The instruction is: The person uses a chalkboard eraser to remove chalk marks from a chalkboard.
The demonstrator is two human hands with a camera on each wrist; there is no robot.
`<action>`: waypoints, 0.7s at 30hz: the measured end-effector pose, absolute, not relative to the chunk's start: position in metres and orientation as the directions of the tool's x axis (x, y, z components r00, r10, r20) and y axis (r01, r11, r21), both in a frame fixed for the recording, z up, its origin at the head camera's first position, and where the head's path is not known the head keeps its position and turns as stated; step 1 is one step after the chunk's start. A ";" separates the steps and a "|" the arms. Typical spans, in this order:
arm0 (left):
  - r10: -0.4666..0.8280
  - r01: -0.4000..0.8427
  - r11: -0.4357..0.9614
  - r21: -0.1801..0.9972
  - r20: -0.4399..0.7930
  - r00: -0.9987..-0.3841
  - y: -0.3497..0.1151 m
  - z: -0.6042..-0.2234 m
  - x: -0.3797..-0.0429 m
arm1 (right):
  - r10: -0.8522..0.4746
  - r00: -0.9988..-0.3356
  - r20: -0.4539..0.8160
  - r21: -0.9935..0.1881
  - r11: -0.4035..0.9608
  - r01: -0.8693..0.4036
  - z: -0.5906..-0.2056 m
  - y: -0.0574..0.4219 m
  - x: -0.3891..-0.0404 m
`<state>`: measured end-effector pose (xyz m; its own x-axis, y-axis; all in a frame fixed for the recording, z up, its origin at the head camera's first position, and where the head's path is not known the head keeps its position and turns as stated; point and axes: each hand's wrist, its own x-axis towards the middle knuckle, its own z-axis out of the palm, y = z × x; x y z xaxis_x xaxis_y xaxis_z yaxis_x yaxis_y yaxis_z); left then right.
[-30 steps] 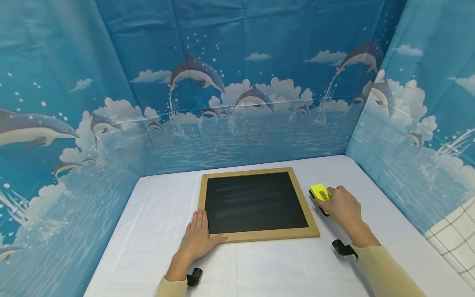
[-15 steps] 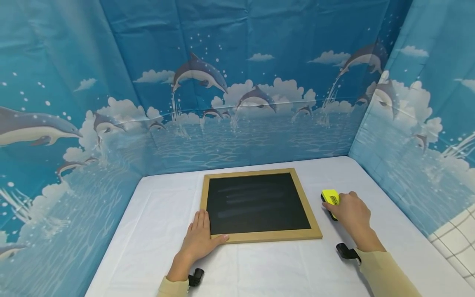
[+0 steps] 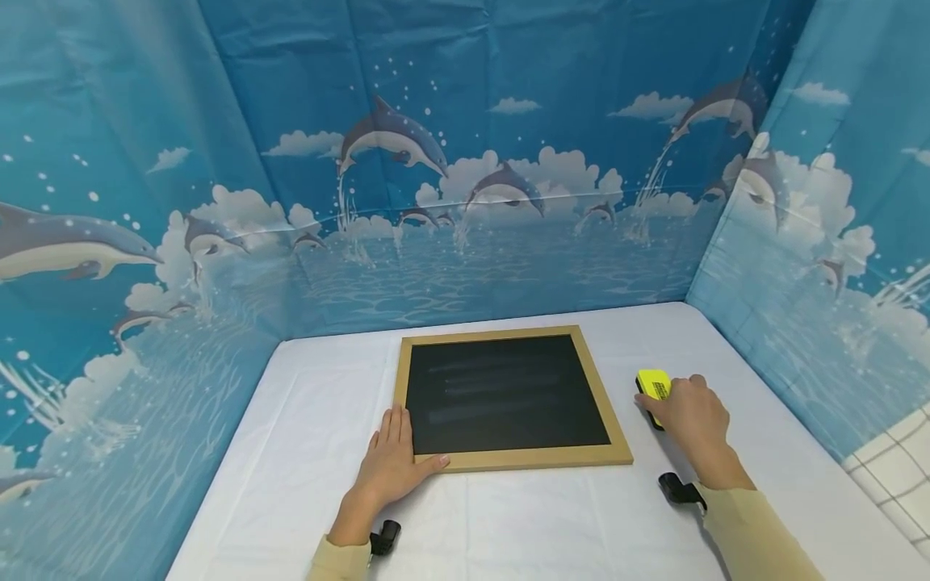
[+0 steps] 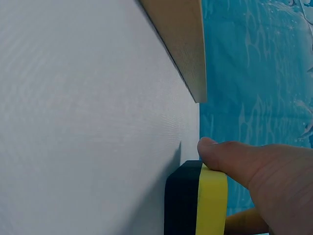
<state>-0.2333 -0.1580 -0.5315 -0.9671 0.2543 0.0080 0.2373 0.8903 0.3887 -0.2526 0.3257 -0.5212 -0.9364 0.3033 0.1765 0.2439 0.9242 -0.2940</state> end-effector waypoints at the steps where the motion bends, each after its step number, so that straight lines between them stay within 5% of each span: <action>1: 0.255 0.238 0.891 0.387 0.008 -0.967 -0.158 -0.532 -0.234 | 0.302 -0.938 0.171 -0.292 0.925 0.244 -0.520 0.326 -0.253; 21: 0.245 0.226 0.889 0.398 0.003 -0.969 -0.157 -0.529 -0.234 | 0.280 -0.953 0.115 -0.294 0.926 0.237 -0.510 0.327 -0.249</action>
